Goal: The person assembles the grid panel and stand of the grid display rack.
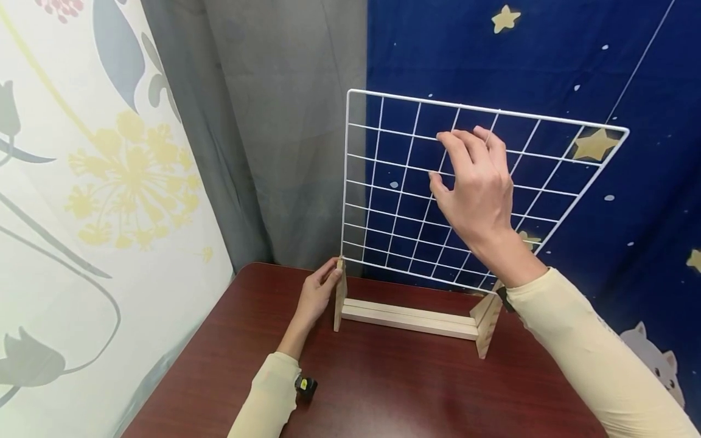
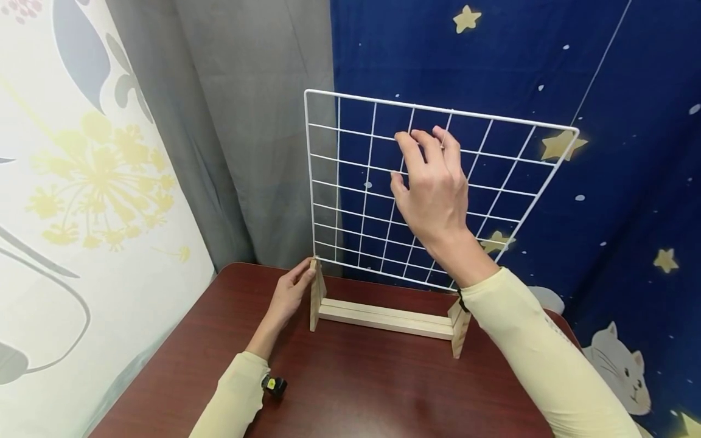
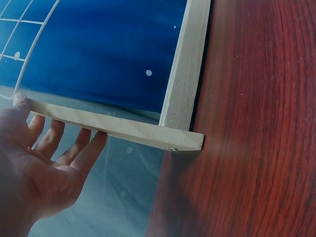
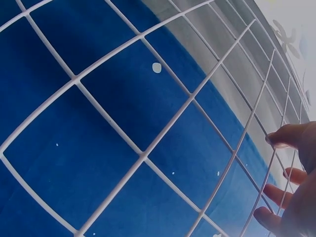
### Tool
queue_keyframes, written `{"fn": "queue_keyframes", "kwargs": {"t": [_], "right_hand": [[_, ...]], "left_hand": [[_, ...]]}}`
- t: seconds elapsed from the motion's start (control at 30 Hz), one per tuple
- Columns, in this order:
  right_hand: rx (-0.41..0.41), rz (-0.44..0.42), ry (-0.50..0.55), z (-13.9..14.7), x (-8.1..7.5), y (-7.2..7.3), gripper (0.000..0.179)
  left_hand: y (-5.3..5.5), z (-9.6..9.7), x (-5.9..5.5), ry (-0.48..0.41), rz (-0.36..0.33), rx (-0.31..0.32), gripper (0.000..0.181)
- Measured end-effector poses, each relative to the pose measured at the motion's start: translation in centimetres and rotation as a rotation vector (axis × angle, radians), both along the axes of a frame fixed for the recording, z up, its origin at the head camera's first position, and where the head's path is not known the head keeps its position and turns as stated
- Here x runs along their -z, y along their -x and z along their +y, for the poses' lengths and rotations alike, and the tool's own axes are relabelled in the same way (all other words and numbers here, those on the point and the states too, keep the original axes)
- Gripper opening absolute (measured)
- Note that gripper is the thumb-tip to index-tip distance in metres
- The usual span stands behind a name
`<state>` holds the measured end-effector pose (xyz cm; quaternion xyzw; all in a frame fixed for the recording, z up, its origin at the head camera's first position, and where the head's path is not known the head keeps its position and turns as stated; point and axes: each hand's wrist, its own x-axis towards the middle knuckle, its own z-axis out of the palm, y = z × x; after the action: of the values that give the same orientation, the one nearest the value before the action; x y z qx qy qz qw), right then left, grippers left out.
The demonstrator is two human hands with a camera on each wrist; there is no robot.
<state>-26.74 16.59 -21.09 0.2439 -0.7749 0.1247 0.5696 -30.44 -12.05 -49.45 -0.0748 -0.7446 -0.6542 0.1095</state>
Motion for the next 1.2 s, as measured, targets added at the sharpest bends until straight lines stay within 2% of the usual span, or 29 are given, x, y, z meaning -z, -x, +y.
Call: {"fn": "queue_keyframes", "kwargs": {"t": [0.7,1.2], "right_hand": [[-0.019,-0.034,-0.027,-1.5,-0.3,0.2,0.048],[-0.033,-0.055,-0.050,-1.8,-0.7,0.7,0.047]], "left_hand": [[-0.5,0.1,-0.1,0.035,0.002,0.008,0.057],[-0.8,0.1,-0.2,-0.002,-0.015,0.011,0.055]]}}
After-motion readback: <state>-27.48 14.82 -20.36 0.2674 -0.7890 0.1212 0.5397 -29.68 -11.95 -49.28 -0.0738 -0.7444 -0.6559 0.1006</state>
